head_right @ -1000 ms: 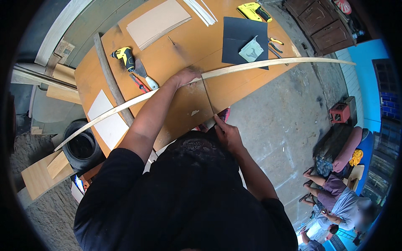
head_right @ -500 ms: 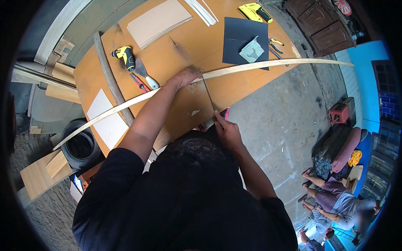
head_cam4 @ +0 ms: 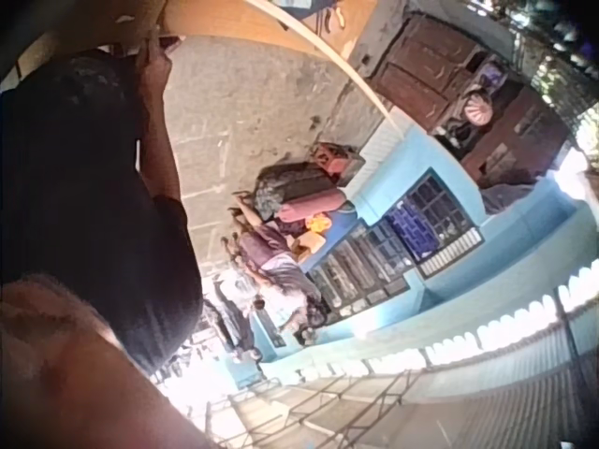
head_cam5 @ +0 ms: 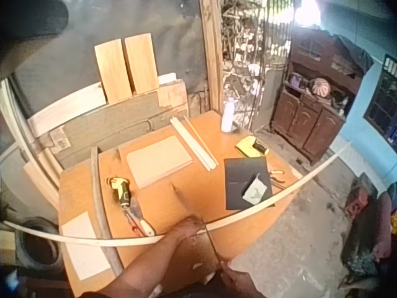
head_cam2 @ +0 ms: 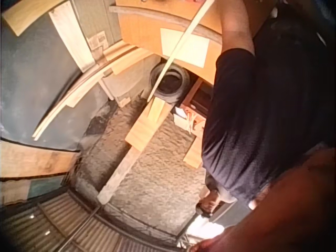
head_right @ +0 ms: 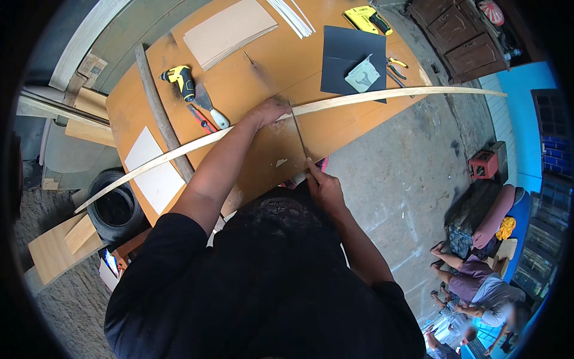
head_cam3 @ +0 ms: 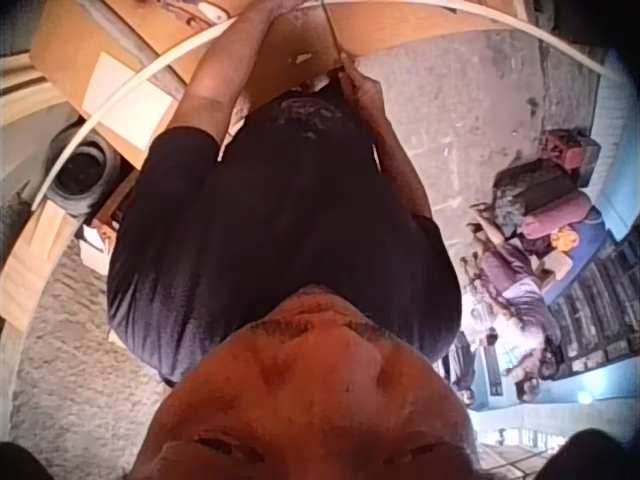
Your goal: Cutting a long piece of wood with a hand saw.
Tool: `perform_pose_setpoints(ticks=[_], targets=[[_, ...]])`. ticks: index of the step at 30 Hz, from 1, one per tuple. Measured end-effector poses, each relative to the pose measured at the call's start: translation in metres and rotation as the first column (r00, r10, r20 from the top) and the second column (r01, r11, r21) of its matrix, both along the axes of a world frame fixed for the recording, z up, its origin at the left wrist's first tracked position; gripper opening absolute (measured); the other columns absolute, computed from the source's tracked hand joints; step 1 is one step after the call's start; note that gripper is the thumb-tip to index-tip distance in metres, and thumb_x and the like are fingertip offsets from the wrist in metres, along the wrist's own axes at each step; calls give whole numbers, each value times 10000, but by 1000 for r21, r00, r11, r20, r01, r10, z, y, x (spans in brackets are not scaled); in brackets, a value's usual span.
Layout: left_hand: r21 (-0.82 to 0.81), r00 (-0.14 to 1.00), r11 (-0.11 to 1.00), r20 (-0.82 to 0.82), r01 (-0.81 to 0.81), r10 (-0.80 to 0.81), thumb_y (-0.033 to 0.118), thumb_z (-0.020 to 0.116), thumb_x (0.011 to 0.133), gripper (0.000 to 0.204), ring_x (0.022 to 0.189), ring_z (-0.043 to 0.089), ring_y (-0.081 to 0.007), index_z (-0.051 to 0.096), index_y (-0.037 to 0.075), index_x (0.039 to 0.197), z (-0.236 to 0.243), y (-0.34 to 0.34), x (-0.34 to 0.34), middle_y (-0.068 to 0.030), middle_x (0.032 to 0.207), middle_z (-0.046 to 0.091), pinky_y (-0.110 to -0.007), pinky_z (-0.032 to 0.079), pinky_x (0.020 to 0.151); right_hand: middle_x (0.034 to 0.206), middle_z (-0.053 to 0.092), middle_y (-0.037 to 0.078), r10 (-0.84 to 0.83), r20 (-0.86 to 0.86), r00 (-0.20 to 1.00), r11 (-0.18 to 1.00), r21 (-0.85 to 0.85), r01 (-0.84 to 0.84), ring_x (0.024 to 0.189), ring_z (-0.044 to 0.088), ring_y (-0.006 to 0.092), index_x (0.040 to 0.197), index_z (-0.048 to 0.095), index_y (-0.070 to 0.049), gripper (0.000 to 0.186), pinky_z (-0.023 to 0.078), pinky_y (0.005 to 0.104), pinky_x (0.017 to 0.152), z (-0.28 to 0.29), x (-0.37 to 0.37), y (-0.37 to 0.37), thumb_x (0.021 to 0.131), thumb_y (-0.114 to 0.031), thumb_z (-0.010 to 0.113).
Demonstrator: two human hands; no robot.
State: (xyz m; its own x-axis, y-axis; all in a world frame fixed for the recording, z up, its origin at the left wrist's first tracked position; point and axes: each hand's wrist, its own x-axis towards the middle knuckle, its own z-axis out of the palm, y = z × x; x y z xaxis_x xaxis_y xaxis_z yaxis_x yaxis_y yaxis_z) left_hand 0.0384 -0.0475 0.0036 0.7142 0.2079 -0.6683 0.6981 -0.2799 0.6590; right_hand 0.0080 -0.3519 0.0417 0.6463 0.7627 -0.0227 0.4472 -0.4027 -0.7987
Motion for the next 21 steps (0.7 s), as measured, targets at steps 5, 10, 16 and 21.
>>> perform_pose_setpoints(ticks=[5, 10, 16, 21], targets=[[-32, 999, 998, 21, -45, 45, 413, 586, 851, 452, 646, 580, -169, 704, 20, 1040, -1, 0, -3, -101, 824, 674, -309, 489, 591, 769, 641, 234, 30, -11, 999, 994, -108, -31, 655, 654, 358, 1346, 546, -144, 440, 515, 387, 616, 16, -4, -8, 912, -163, 617], [-25, 1000, 1000, 9, -14, 15, 411, 593, 851, 445, 623, 568, -162, 704, 17, 1025, -6, 2, -3, -80, 783, 663, -305, 483, 579, 754, 639, 224, 25, -14, 1000, 995, -99, -26, 643, 652, 349, 1358, 535, -146, 456, 516, 385, 614, 8, 2, 5, 910, -160, 618], [1, 1000, 1000, 17, 11, -11, 404, 589, 857, 437, 621, 566, -159, 702, 24, 1040, -1, 2, -2, -82, 786, 662, -302, 478, 576, 788, 647, 226, 44, -20, 999, 991, -127, -46, 668, 655, 362, 1354, 532, -129, 450, 519, 393, 622, 23, 0, -9, 912, -151, 610], [10, 1000, 1000, 25, -13, 13, 450, 595, 833, 459, 642, 612, -182, 712, 61, 1048, -8, 2, -3, -95, 805, 683, -324, 503, 599, 783, 645, 216, 67, 36, 997, 993, -96, -64, 662, 649, 354, 1356, 532, -137, 459, 515, 390, 626, 5, 2, 0, 905, -139, 614]])
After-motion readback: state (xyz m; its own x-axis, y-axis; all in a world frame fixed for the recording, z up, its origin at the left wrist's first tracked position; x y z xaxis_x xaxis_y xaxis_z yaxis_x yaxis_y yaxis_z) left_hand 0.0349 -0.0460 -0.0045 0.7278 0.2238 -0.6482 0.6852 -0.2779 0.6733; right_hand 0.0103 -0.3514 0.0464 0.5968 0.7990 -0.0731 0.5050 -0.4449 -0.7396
